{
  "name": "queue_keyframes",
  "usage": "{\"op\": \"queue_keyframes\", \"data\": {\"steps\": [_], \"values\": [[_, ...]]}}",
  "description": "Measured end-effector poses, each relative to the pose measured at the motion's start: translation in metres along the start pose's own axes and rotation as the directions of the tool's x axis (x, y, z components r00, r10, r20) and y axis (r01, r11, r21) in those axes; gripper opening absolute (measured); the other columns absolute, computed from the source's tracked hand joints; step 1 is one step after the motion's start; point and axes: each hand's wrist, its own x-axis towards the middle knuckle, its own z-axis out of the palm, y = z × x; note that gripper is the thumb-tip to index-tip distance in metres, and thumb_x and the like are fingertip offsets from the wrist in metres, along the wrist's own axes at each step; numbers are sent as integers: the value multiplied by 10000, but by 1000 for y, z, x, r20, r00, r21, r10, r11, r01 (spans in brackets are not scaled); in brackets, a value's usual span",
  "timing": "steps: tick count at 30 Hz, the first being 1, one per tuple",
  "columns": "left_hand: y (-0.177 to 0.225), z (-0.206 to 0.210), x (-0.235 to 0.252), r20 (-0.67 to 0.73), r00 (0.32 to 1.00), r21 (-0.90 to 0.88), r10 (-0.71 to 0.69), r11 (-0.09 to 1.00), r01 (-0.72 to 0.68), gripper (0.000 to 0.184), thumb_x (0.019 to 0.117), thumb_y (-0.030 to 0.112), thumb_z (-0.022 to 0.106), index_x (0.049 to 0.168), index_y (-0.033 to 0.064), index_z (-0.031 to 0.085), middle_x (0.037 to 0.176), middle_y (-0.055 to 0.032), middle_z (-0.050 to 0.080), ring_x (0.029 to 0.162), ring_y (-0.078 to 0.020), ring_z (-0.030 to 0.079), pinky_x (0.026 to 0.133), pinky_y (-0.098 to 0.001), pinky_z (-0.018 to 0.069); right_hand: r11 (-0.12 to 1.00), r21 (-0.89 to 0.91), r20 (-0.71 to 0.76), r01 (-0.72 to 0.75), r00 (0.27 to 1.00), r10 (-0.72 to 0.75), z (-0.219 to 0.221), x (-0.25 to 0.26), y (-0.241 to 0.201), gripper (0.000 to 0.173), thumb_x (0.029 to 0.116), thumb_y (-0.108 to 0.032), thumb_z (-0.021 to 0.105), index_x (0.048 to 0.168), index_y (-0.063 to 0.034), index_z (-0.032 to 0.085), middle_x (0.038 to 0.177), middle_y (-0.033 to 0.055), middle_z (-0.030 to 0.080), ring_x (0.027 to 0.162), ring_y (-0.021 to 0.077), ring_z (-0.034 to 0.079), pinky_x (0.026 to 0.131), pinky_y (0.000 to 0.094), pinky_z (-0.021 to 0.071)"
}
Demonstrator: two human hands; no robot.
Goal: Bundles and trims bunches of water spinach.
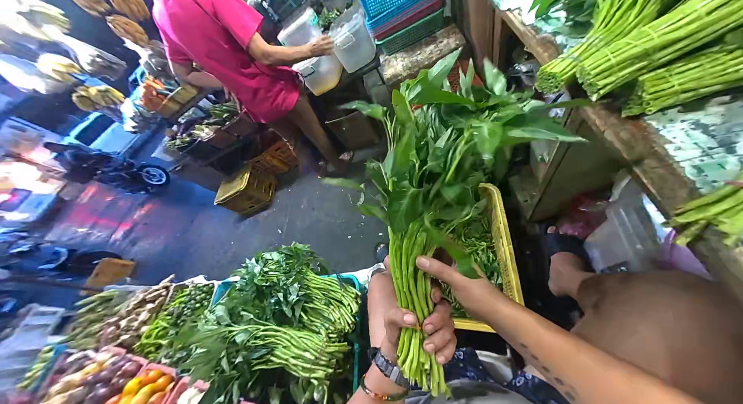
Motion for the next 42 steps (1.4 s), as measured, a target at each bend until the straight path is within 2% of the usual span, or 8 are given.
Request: {"op": "queue_keyframes", "data": {"steps": [3,8,12,17,25,29,34,42], "values": [[-4,16,2,21,999,-144,-40,989,42,318,814,298,802,1020,113,645,659,16,615,534,-162,652,490,-290,542,989,6,123,-147,982,146,-4,2,0,342,989,-418,640,854,-104,635,772,-8,687,648,72,666,613,248,581],[-15,19,-4,77,995,-283,-65,955,84,402,831,399,787,1056,99,644,609,34,605,483,-144,646,445,-255,533,878,-298,207,-375,872,443,-21,12,-5,633,971,-649,548,1089,-40,673,901,31,705,829,111,689,781,318,584],[-16,21,-14,86,994,-355,-64,930,91,422,863,467,722,1034,91,636,589,32,584,453,-138,623,423,-246,513,839,-373,430,-397,727,535,-24,7,-6,611,1019,-612,487,1249,-62,618,1000,4,733,923,93,699,855,324,573],[-16,29,-9,81,992,-327,-92,938,113,405,941,497,611,960,94,648,563,9,587,441,-164,626,409,-277,513,853,345,475,-392,857,202,-12,8,23,431,1044,-334,583,1330,-15,542,1160,157,719,1045,249,722,943,414,601],[-18,27,-7,-36,992,-140,-123,983,117,572,855,546,714,1198,97,622,673,-20,634,535,-189,668,481,-312,554,946,202,148,-253,963,226,-10,8,-10,402,949,-169,728,1265,19,566,1051,128,741,953,198,739,880,356,624],[2,4,-9,-96,992,80,-76,993,84,786,817,548,773,1377,38,566,909,-155,706,742,-305,723,653,-447,615,959,41,146,-281,951,273,-19,11,-22,375,919,-252,780,1190,-49,618,909,75,742,676,107,693,540,216,554],[8,10,-11,-80,995,363,-52,929,78,526,915,415,731,1280,52,625,997,-173,723,874,-317,734,792,-468,612,955,26,188,-295,940,285,-20,10,-24,447,914,-226,779,1258,-30,573,1009,109,750,864,191,753,738,325,647],[5,9,-18,-131,990,310,-48,947,87,569,913,190,726,1424,52,518,1156,-210,679,815,-317,734,709,-444,638,957,-109,312,-269,905,290,-29,14,-15,417,947,-321,739,1251,-81,583,997,19,738,831,90,709,729,240,598]]}}
